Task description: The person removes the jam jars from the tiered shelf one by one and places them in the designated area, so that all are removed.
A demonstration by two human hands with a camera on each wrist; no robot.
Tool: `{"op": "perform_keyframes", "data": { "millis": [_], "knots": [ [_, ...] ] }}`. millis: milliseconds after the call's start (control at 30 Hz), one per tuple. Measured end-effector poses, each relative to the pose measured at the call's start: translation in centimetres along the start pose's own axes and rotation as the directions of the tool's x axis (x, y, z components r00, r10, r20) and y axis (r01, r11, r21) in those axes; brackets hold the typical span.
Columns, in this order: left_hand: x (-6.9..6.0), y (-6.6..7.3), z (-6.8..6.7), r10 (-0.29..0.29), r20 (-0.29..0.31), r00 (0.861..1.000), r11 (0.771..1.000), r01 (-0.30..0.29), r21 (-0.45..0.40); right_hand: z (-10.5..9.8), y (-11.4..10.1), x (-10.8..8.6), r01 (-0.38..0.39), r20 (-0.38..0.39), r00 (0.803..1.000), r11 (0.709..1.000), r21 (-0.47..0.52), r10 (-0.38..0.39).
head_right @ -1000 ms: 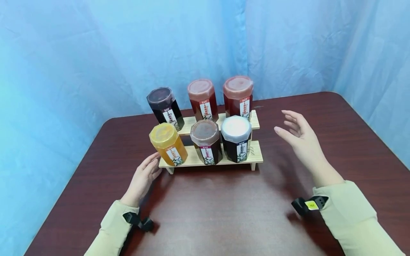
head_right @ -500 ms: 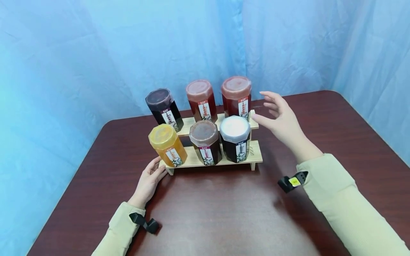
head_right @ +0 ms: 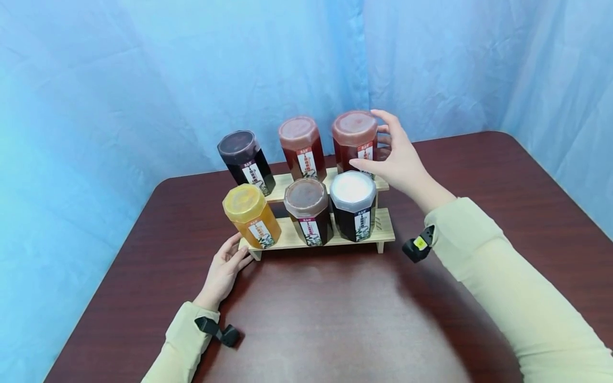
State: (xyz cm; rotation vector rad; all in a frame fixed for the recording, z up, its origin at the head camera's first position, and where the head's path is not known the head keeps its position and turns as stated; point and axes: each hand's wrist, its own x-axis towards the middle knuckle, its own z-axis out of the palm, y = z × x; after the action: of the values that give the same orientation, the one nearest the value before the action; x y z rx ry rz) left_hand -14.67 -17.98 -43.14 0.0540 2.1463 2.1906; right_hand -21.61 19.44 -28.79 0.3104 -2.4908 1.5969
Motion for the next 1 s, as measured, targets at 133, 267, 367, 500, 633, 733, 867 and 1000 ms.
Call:
{"op": "perform_keyframes", "data": {
  "millis": [133, 267, 367, 500, 633, 733, 867, 1000],
  "knots": [
    [0.0, 0.0, 0.1, 0.007, 0.000, 1.000, 1.000, -0.007, -0.010, 0.0, 0.3, 0.4, 0.014, 0.013, 1.000, 1.000, 0.007, -0.014],
    [-0.1, -0.2, 0.1, 0.027, -0.001, 1.000, 1.000, -0.027, -0.007, 0.2, 0.8, 0.7, 0.056, 0.019, 0.998, 0.998, 0.017, -0.056],
    [-0.1, -0.2, 0.1, 0.033, -0.004, 0.999, 0.999, -0.033, -0.015, 0.4, 1.0, 0.9, 0.080, 0.021, 0.997, 0.996, 0.033, -0.080],
    [-0.1, 0.0, 0.1, 0.019, -0.002, 1.000, 0.999, -0.019, -0.027, 0.6, 1.2, 1.0, 0.088, 0.017, 0.996, 0.995, 0.052, -0.089],
    [-0.2, 0.2, 0.0, 0.009, 0.004, 1.000, 1.000, -0.009, -0.029, 0.6, 1.0, 1.0, 0.097, 0.003, 0.995, 0.994, 0.043, -0.097],
    [-0.2, 0.2, 0.0, 0.013, 0.009, 1.000, 1.000, -0.012, -0.028, 0.5, 0.9, 1.0, 0.097, -0.013, 0.995, 0.995, 0.024, -0.096],
    [-0.2, 0.0, 0.0, 0.021, 0.013, 1.000, 1.000, -0.021, -0.021, 0.4, 0.9, 1.1, 0.097, -0.027, 0.995, 0.995, 0.004, -0.097],
    [-0.1, -0.1, -0.1, 0.017, 0.015, 1.000, 1.000, -0.016, -0.022, 0.5, 1.2, 1.3, 0.110, -0.034, 0.993, 0.994, -0.012, -0.110]
  ]
}}
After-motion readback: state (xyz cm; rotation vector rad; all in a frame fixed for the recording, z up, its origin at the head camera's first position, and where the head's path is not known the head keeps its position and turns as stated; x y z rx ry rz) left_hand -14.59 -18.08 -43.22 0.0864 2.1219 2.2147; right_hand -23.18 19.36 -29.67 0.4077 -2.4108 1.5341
